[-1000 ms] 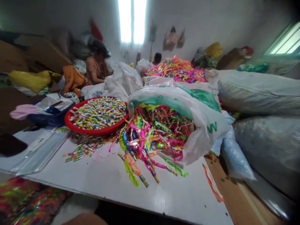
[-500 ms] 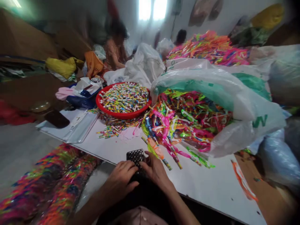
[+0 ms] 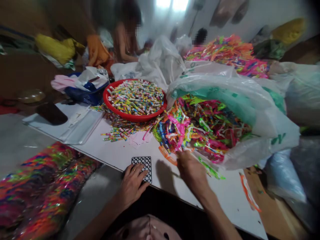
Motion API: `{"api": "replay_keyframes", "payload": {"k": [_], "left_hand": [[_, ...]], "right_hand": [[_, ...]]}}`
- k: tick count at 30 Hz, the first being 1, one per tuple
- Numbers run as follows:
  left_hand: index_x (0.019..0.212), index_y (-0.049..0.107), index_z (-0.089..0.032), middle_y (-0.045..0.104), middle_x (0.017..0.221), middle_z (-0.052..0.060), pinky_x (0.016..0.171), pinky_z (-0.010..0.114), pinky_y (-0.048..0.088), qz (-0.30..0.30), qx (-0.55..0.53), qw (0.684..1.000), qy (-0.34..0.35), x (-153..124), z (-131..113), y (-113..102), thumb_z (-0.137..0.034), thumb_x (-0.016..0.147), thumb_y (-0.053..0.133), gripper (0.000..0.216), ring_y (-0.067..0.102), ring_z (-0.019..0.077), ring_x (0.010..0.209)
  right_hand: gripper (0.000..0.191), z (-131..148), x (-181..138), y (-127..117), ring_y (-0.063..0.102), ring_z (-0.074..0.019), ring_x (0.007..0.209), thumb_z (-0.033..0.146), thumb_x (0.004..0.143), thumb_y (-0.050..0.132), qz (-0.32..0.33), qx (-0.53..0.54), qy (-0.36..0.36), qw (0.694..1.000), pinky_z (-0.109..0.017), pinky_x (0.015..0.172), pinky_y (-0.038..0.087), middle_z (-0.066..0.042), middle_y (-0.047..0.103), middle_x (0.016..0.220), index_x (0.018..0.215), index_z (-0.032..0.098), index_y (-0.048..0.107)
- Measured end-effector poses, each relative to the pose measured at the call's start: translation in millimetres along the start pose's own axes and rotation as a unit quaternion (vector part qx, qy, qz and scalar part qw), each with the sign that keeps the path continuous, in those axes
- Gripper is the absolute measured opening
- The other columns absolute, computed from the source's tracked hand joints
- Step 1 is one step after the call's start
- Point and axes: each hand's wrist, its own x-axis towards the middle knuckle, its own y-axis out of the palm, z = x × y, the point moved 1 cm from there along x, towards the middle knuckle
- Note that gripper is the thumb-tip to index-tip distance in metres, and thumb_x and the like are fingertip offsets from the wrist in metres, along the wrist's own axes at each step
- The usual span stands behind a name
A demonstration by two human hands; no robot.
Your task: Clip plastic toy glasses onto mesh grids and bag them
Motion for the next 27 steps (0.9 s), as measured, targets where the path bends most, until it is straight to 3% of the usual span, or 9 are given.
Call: {"api": "replay_keyframes", "payload": {"k": [3, 5, 7, 10, 12, 14, 20, 24, 27], "left_hand": [[0.104, 0.064, -0.019, 0.065, 0.112, 0.010, 0.102, 0.050, 0.037, -0.021, -0.119, 0.992, -0.027, 15.0, -11.8, -0.7, -0.024, 0.082, 0.056, 0.024, 0.056, 0.0268, 0.111], [0.102, 0.064, -0.019, 0.067, 0.103, 0.009, 0.095, 0.044, 0.043, 0.008, -0.276, 0.954, -0.120, 23.8, -22.1, -3.0, -0.030, 0.081, 0.058, 0.025, 0.060, 0.0239, 0.102], [0.105, 0.061, -0.017, 0.068, 0.095, 0.009, 0.081, 0.037, 0.050, 0.078, -0.486, 0.835, -0.246, 30.8, -32.7, -5.2, -0.040, 0.080, 0.060, 0.034, 0.063, 0.0206, 0.088], [0.106, 0.057, -0.014, 0.067, 0.089, 0.008, 0.068, 0.031, 0.049, 0.098, -0.728, 0.596, -0.326, 44.4, -44.3, -10.1, -0.051, 0.074, 0.064, 0.049, 0.064, 0.0171, 0.076], [0.102, 0.057, -0.014, 0.067, 0.086, 0.007, 0.068, 0.029, 0.049, 0.019, -0.770, 0.545, -0.331, 56.4, -44.8, -14.1, -0.048, 0.069, 0.070, 0.049, 0.064, 0.0169, 0.076], [0.099, 0.057, -0.014, 0.067, 0.080, 0.005, 0.068, 0.028, 0.048, -0.048, -0.740, 0.580, -0.337, 67.6, -42.3, -18.5, -0.042, 0.068, 0.072, 0.045, 0.064, 0.0175, 0.077], [0.104, 0.062, -0.015, 0.069, 0.093, 0.008, 0.082, 0.031, 0.050, -0.056, -0.505, 0.824, -0.252, 81.1, -29.6, -54.3, -0.032, 0.076, 0.065, 0.033, 0.064, 0.0197, 0.090], [0.126, 0.052, -0.017, 0.061, 0.119, 0.011, 0.091, 0.034, 0.049, -0.055, -0.317, 0.936, -0.144, 52.8, 4.5, -78.2, -0.029, 0.073, 0.069, 0.057, 0.058, 0.0226, 0.108], [0.114, 0.059, -0.014, 0.063, 0.112, 0.013, 0.096, 0.044, 0.045, -0.024, -0.109, 0.989, -0.093, 13.5, 25.8, -61.4, -0.025, 0.075, 0.067, 0.041, 0.057, 0.0268, 0.109]], "right_hand": [[0.015, -17.6, -23.8, -51.4, 0.062, -0.0171, 0.077, 0.023, 0.084, 0.054, -0.197, 0.145, 0.010, 0.970, -0.028, 0.066, 0.050, -0.005, 0.064, 0.089, 0.097, 0.022, 0.061], [0.008, -11.5, -33.5, -57.0, 0.062, -0.0175, 0.081, 0.021, 0.083, 0.057, -0.252, 0.211, 0.009, 0.944, -0.031, 0.073, 0.051, -0.004, 0.064, 0.087, 0.090, 0.022, 0.061], [0.007, 3.7, -39.8, -38.6, 0.061, -0.0180, 0.084, 0.017, 0.083, 0.056, -0.250, 0.255, -0.005, 0.934, -0.033, 0.076, 0.051, -0.004, 0.063, 0.085, 0.086, 0.022, 0.060], [0.012, 25.9, -46.3, 7.0, 0.061, -0.0172, 0.086, 0.013, 0.084, 0.051, -0.187, 0.326, -0.038, 0.926, -0.032, 0.077, 0.051, -0.005, 0.063, 0.088, 0.085, 0.022, 0.059], [0.012, 31.5, -48.3, 31.5, 0.061, -0.0164, 0.085, 0.014, 0.084, 0.050, -0.139, 0.363, -0.042, 0.920, -0.030, 0.075, 0.051, -0.005, 0.062, 0.088, 0.086, 0.021, 0.059], [0.014, 29.6, -45.8, 46.3, 0.061, -0.0153, 0.079, 0.018, 0.084, 0.052, -0.091, 0.385, -0.016, 0.918, -0.029, 0.072, 0.052, -0.004, 0.062, 0.087, 0.096, 0.021, 0.058], [0.021, 31.4, -10.4, 53.6, 0.062, -0.0196, 0.082, 0.028, 0.084, 0.053, 0.030, 0.314, -0.022, 0.949, -0.032, 0.075, 0.049, -0.006, 0.066, 0.087, 0.100, 0.019, 0.064], [0.020, 49.9, 15.9, 47.8, 0.060, -0.0183, 0.074, 0.031, 0.084, 0.053, 0.029, 0.363, -0.018, 0.931, -0.030, 0.068, 0.047, -0.006, 0.065, 0.081, 0.092, 0.017, 0.065], [0.023, 61.9, 25.6, 54.9, 0.060, -0.0164, 0.071, 0.035, 0.085, 0.053, 0.032, 0.434, -0.007, 0.900, -0.028, 0.066, 0.047, -0.005, 0.066, 0.084, 0.093, 0.017, 0.063]]}}
